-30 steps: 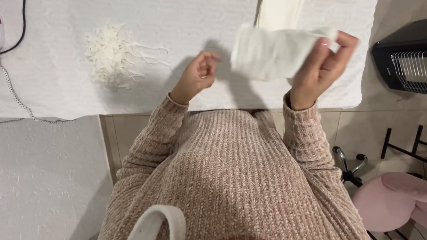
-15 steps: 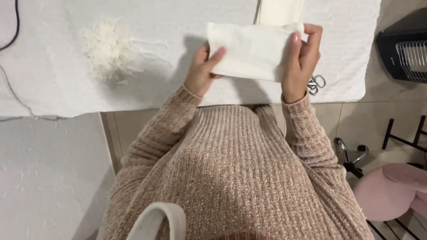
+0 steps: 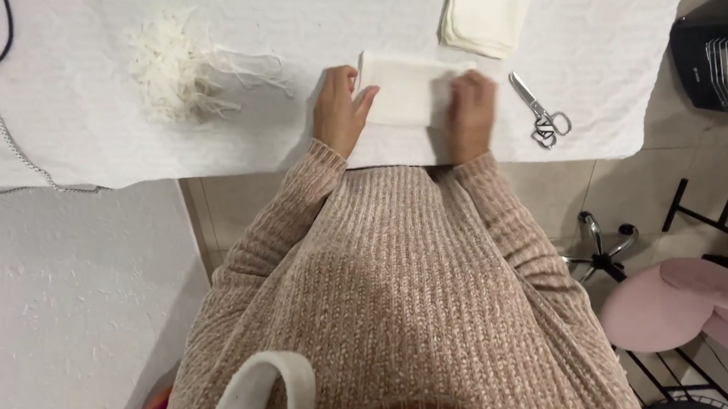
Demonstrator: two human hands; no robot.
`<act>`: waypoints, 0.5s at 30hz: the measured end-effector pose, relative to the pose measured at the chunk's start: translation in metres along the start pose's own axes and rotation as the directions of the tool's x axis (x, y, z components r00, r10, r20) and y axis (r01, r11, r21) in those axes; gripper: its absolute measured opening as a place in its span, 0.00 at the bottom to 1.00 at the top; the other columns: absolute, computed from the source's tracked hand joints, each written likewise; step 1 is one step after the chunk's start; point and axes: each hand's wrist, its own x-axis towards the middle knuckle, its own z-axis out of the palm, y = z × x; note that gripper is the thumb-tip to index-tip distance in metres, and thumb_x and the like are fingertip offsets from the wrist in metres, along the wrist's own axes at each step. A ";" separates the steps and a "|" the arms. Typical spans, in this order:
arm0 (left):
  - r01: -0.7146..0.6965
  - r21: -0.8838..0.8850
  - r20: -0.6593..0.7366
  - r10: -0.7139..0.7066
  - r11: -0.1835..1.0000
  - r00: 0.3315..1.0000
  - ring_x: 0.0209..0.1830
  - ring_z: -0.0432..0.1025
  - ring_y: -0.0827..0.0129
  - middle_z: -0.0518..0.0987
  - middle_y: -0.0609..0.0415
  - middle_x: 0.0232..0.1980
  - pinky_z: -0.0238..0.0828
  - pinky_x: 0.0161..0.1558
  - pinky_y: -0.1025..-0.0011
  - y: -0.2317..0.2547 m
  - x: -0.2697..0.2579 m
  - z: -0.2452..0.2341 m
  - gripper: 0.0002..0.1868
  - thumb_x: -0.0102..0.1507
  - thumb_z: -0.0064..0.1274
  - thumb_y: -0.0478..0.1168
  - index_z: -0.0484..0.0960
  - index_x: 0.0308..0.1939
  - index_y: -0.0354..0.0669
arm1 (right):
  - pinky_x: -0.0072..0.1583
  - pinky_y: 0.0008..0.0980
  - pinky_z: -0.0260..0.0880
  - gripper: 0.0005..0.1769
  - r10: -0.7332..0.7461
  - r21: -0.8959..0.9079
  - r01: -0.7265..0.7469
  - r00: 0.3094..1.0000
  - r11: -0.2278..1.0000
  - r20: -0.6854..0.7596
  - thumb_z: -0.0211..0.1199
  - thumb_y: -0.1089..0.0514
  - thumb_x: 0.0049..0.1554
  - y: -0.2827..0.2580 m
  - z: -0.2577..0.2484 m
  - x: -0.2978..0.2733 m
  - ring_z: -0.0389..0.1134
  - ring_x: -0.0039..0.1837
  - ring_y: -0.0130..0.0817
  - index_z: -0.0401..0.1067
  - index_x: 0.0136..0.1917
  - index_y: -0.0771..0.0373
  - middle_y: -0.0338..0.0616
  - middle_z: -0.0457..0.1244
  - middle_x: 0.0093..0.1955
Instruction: Fold and turn inside out small white fabric pieces, possibly for leather good linings.
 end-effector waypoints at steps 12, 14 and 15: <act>-0.005 0.137 0.027 0.002 0.991 1.000 0.15 0.66 0.79 0.72 0.63 0.26 0.63 0.14 0.82 0.004 0.023 0.025 0.08 0.69 0.49 0.39 0.68 0.49 0.46 | 0.82 0.48 0.15 0.33 0.225 -0.418 0.005 0.837 0.909 0.499 0.30 0.41 0.71 -0.046 0.022 0.009 0.24 0.86 0.35 0.35 0.84 0.53 0.39 0.28 0.86; -0.010 0.205 0.012 0.008 0.979 1.000 0.16 0.66 0.78 0.73 0.61 0.26 0.65 0.16 0.80 0.003 0.026 0.020 0.09 0.69 0.50 0.38 0.68 0.50 0.45 | 0.81 0.50 0.14 0.35 0.282 -0.472 0.011 0.789 0.882 0.545 0.27 0.37 0.70 -0.051 0.017 0.013 0.22 0.85 0.40 0.34 0.84 0.50 0.37 0.27 0.86; -0.024 0.272 -0.004 0.026 0.962 1.000 0.17 0.67 0.77 0.73 0.60 0.26 0.67 0.17 0.78 0.003 0.031 0.017 0.10 0.68 0.50 0.38 0.69 0.52 0.44 | 0.80 0.52 0.14 0.36 0.342 -0.527 0.018 0.743 0.850 0.576 0.24 0.33 0.69 -0.053 0.016 0.019 0.21 0.84 0.46 0.32 0.84 0.46 0.35 0.26 0.86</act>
